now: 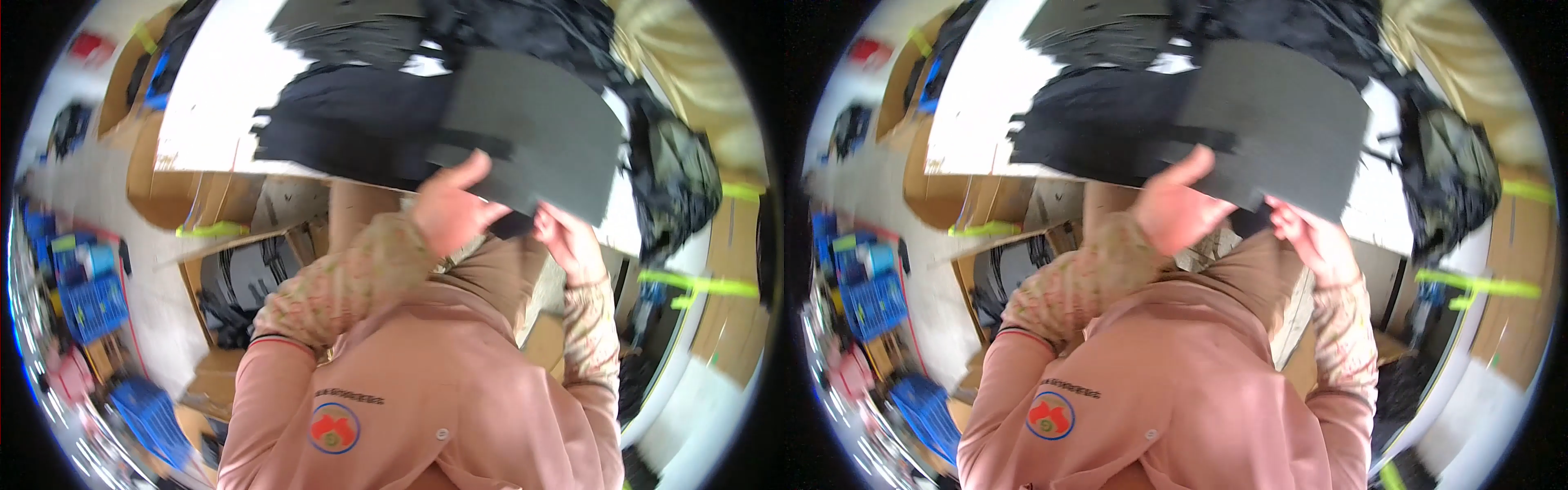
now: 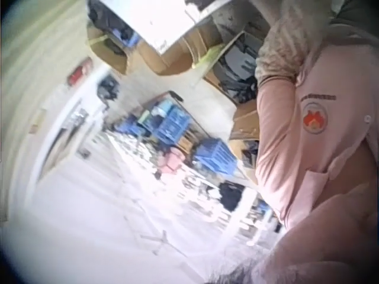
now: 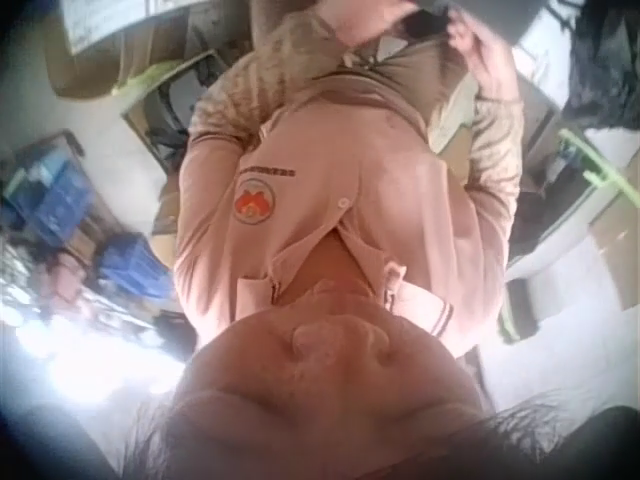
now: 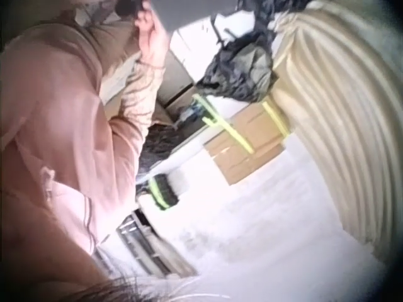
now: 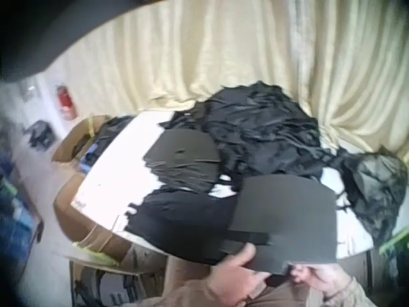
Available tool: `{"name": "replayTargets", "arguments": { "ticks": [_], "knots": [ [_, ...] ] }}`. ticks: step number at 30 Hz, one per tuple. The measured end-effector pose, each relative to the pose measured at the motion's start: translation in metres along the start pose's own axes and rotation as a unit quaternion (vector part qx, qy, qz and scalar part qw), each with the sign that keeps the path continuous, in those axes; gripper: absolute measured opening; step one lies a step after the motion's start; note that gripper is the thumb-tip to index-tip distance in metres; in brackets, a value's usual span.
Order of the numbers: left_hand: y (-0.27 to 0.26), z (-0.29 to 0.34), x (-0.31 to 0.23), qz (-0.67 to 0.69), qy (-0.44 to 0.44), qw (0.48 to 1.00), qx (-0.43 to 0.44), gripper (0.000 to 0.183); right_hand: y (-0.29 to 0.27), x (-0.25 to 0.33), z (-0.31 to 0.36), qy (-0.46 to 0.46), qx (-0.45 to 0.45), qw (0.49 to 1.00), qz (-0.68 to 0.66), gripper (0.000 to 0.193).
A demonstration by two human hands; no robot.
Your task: Sorting and stacking various fabric and textile components for a manufacturing process.
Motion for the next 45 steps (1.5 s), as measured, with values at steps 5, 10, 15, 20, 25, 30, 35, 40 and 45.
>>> {"name": "replayTargets", "arguments": {
  "ticks": [5,10,15,20,25,30,35,40,45],
  "knots": [
    [0.019,-0.004,-0.022,-0.078,0.031,0.996,0.02,0.034,0.022,0.03,-0.002,-0.115,0.063,0.991,0.02,0.03],
    [0.027,-0.008,-0.031,-0.13,0.084,0.988,-0.015,0.034,0.015,0.035,-0.014,-0.184,-0.012,0.981,0.067,0.035],
    [0.022,-0.003,-0.036,-0.051,0.042,0.998,-0.017,0.035,0.031,0.005,-0.03,-0.051,-0.004,0.998,0.043,0.049],
    [0.024,0.003,-0.033,-0.051,0.017,0.998,-0.017,0.033,0.056,-0.025,-0.06,-0.029,0.131,0.986,-0.098,0.063],
    [0.025,0.008,-0.028,-0.044,-0.001,0.999,-0.002,0.034,0.064,-0.037,-0.068,0.008,0.156,0.97,-0.186,0.046],
    [0.021,0.01,-0.033,-0.13,0.073,0.989,-0.011,0.035,0.025,0.04,-0.038,-0.178,0.049,0.978,-0.095,0.015],
    [-0.009,0.0,-0.008,-0.208,0.047,0.969,-0.128,0.034,-0.026,0.107,-0.005,-0.263,-0.086,0.955,0.109,0.025],
    [-0.028,-0.018,0.006,-0.158,0.051,0.984,-0.059,0.033,-0.041,0.11,-0.002,-0.204,-0.121,0.961,0.145,0.027],
    [-0.039,-0.015,0.007,-0.119,0.067,0.986,-0.097,0.033,-0.03,0.097,-0.005,-0.172,-0.104,0.978,0.064,0.053]
  ]
}}
Point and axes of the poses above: each hand's wrist, its own z-axis away from the middle knuckle, its own y-axis out of the palm, x = y × z, the point moved 9 cm from there along -z, towards the middle knuckle, and after that the axes turned 2 degrees about y, right-handed, at the moved point
